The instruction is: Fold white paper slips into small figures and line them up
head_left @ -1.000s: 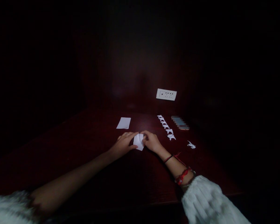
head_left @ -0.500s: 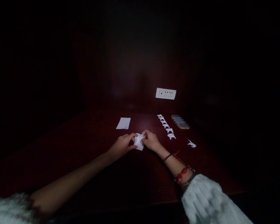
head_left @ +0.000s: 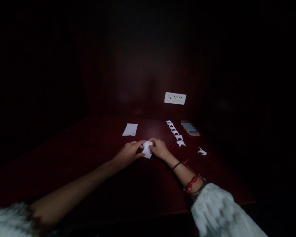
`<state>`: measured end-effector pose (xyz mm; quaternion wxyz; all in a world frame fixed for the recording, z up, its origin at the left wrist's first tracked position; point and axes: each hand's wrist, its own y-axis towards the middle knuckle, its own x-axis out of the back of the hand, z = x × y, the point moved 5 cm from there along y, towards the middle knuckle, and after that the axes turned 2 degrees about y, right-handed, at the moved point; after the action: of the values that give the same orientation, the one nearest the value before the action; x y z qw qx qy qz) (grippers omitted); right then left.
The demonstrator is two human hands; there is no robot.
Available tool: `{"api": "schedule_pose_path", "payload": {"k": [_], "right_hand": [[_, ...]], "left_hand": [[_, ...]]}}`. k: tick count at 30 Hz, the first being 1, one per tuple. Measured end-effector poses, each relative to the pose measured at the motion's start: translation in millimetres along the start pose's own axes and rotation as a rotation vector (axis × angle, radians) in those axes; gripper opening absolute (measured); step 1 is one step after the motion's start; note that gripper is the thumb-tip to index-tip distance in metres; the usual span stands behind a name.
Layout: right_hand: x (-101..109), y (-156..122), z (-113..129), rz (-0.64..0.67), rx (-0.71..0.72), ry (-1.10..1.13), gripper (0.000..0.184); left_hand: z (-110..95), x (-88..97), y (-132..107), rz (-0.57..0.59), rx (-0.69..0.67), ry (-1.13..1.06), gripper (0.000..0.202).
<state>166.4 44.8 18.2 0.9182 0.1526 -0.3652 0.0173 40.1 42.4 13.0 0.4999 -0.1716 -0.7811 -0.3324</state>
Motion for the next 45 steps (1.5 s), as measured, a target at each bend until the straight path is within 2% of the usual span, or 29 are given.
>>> {"api": "schedule_pose_path", "payload": {"k": [5,12,17,23,26,29,33,36,41,45], "right_hand": [[0.3,0.0,-1.8,0.020,-0.031,0.025,0.021],[0.9,-0.6,-0.5,0.025,-0.004,0.059,0.020],[-2.8,-1.3,-1.2,0.085,0.038,0.162,0.014],[-1.5,-1.7,-1.6,0.061,0.019,0.169,0.007],[-0.4,-1.2,-3.2,0.040,0.011,0.128,0.006],[-0.3,-0.2,-5.2,0.031,0.029,0.105,0.012],[-0.8,-0.2,-4.0,0.048,0.061,0.087,0.021],[-0.6,-0.6,-2.8,0.048,0.045,0.090,0.021],[-1.9,0.0,-3.1,0.049,0.035,0.091,0.021],[-2.9,-0.3,-2.8,0.058,0.046,0.082,0.020]], "left_hand": [[-2.7,1.9,-0.7,0.011,-0.007,0.017,0.056],[-10.2,4.4,-1.5,0.034,-0.034,0.049,0.043],[-14.1,8.0,-2.9,0.003,0.044,0.045,0.032],[-13.9,8.3,-3.7,-0.059,0.128,0.123,0.027],[-11.3,7.7,-4.4,-0.069,0.179,0.145,0.035],[-13.0,9.2,-4.0,-0.096,0.157,0.165,0.043],[-15.7,12.5,-2.1,-0.120,0.093,0.155,0.028],[-12.6,16.1,-1.0,-0.135,0.116,0.163,0.016],[-5.9,17.2,0.3,-0.108,0.176,0.174,0.023],[-5.9,14.5,0.5,-0.083,0.161,0.216,0.012]]}}
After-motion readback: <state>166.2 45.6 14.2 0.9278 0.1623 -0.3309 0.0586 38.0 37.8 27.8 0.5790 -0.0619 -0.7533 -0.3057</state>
